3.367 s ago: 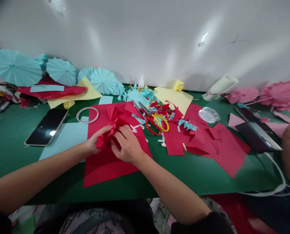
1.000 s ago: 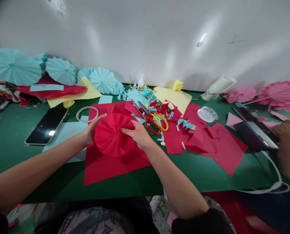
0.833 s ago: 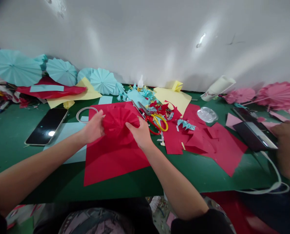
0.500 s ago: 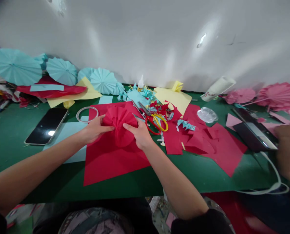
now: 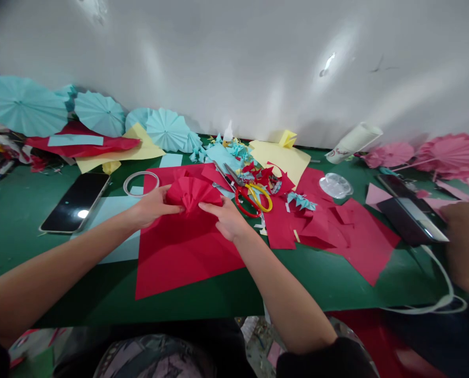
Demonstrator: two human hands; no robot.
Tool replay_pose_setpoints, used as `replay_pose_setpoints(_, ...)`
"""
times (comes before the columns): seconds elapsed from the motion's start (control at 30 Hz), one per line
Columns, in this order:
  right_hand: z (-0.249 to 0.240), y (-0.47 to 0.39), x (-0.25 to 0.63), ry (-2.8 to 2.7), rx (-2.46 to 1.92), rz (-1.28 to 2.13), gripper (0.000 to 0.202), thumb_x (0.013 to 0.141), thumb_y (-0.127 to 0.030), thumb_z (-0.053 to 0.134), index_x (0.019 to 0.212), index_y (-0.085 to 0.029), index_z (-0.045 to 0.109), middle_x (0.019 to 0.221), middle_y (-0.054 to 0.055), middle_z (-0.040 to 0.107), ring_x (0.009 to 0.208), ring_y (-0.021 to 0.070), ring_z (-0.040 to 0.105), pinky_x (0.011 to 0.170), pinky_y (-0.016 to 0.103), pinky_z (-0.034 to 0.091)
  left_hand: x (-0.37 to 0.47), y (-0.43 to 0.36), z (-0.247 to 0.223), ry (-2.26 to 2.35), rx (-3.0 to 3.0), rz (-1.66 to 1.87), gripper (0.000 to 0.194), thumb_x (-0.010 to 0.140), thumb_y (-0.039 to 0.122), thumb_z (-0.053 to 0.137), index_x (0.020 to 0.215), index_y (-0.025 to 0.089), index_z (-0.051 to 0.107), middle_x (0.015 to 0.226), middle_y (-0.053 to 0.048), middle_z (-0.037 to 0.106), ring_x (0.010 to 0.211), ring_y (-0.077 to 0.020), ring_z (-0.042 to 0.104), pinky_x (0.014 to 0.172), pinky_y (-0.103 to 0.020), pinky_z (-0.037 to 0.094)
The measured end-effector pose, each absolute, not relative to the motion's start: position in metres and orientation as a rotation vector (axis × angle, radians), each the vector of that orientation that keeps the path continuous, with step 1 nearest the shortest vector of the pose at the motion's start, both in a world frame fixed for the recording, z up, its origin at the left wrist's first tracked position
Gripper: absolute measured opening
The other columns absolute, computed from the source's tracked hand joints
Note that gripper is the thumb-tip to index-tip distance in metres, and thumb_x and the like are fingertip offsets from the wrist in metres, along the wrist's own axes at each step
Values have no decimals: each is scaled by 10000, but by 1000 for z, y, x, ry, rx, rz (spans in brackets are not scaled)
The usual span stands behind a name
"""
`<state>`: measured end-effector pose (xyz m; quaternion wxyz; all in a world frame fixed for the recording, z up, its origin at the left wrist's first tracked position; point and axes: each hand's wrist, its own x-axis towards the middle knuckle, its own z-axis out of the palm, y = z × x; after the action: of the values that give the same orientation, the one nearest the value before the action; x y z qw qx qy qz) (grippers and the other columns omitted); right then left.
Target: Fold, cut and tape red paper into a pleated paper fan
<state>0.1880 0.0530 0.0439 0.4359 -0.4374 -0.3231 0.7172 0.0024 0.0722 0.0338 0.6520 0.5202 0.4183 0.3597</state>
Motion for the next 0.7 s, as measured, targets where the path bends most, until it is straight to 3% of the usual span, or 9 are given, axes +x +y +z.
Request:
replay_pose_setpoints(0.17, 45, 54, 187, -790, -1104, 1765, 280, 533, -224, 786, 785, -206, 663, 733, -11, 720, 716, 207, 686, 815, 408, 522, 2, 75, 32, 1002, 1260, 821, 399, 621, 223, 709, 993, 171, 574, 903, -45, 674, 826, -207, 656, 729, -368, 539)
replay_pose_setpoints(0.47, 40, 53, 180, -815, -1094, 1530, 256, 556, -264, 771, 772, -191, 653, 764, 15, 723, 796, 230, 684, 839, 420, 511, 7, 70, 37, 1213, 1544, 1015, 705, 574, 336, 754, 1166, 185, 402, 1214, -120, 477, 1100, -239, 498, 875, -389, 441)
replay_pose_setpoints(0.7, 43, 49, 179, -784, -1007, 1691, 299, 580, -251, 763, 852, -209, 647, 802, 6, 727, 774, 224, 689, 793, 413, 535, 10, 64, 43, 1253, 1625, 1025, 685, 565, 360, 770, 1125, 200, 410, 1176, -95, 478, 1100, -231, 476, 858, -362, 432)
